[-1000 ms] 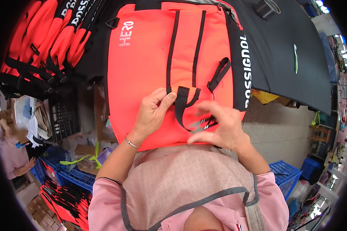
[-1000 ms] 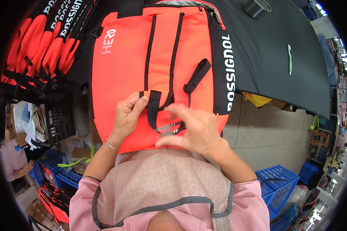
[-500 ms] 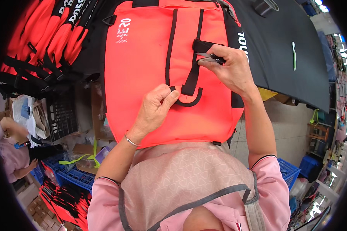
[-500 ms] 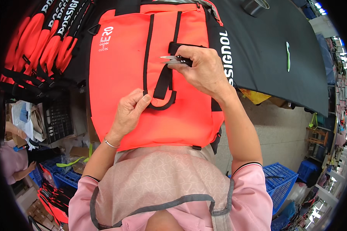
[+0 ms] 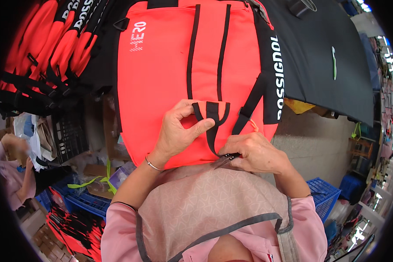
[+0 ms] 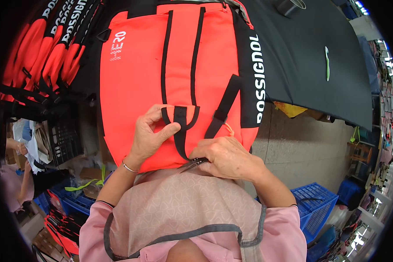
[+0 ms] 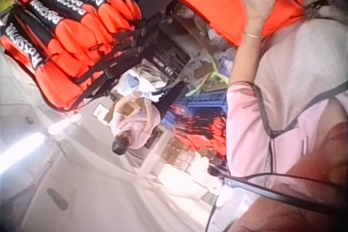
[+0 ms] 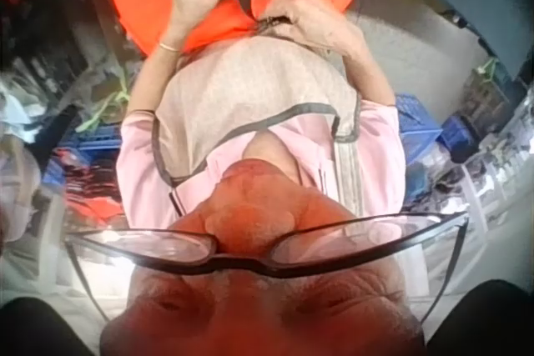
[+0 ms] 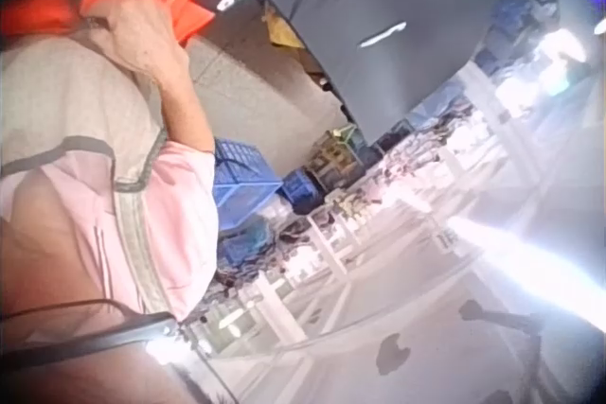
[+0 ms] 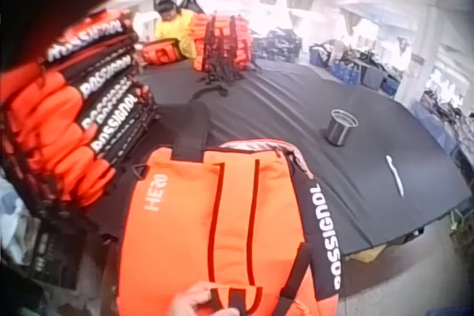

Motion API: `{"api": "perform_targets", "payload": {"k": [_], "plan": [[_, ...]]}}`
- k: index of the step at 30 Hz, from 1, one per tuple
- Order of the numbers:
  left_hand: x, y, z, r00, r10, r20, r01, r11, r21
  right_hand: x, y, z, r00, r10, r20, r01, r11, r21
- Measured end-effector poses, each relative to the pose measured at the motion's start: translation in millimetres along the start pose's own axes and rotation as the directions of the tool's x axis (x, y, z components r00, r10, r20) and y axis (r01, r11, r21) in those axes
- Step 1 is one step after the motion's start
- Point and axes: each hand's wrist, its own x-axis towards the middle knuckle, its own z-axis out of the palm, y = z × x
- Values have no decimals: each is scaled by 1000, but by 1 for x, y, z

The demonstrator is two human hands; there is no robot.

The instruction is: The recorder uses snips and a brush to trim loose threads and clean a series of red Rossignol backpacks on a factory assembly table.

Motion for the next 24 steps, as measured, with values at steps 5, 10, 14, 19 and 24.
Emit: {"api": "perform_targets", "payload": {"k": [5,10,14,19,24], "plan": [[-7,1,5,999,5,-44,3,986,166,-7,-11,-12,925,161,-343,-80,968,238],[-6,4,13,994,-13,-112,34,983,181,13,-6,6,634,36,-773,-227,964,-141],[-6,6,14,991,-18,-129,42,981,188,24,6,18,596,-148,-789,-267,891,-368],[-5,8,15,991,-37,-131,64,976,210,32,11,20,587,-202,-784,-243,880,-409],[-5,5,15,990,-8,-139,41,972,233,36,11,20,606,-216,-765,-240,868,-435]]}}
